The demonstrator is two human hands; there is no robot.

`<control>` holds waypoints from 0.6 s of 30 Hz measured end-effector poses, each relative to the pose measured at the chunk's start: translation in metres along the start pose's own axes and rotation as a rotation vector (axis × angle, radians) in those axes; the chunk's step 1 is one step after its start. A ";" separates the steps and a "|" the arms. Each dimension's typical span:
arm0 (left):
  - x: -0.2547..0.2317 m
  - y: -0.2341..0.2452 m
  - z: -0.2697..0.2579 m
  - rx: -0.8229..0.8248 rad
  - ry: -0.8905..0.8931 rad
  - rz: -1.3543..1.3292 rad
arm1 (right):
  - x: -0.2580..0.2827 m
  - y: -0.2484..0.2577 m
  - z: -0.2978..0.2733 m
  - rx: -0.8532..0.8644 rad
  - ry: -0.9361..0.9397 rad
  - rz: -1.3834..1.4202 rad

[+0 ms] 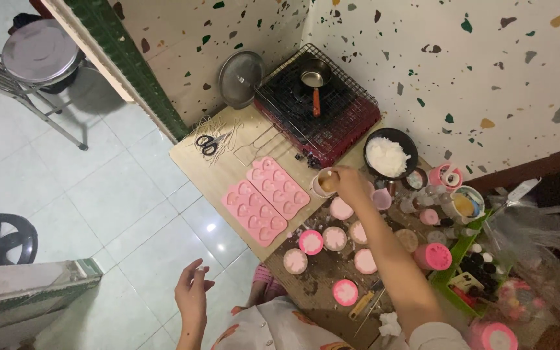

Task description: Preparing and assembling decorative wax pieces and wicks for candle making.

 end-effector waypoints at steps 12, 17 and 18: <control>0.000 0.001 -0.001 0.010 -0.043 -0.033 | -0.023 -0.018 -0.004 0.099 -0.073 -0.057; 0.020 0.002 0.001 0.007 -0.046 -0.055 | -0.011 0.006 -0.023 -0.078 0.056 -0.014; 0.025 0.002 0.003 0.012 -0.049 -0.065 | -0.015 0.001 -0.028 -0.054 0.096 -0.014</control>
Point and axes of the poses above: each hand's wrist, its own z-axis towards the middle knuckle, its own y-axis out of the back of the hand, x = y × z, the point moved 9 cm from there along z, towards the middle knuckle, and after that the axes turned 9 degrees about -y, right-handed, at the moved point
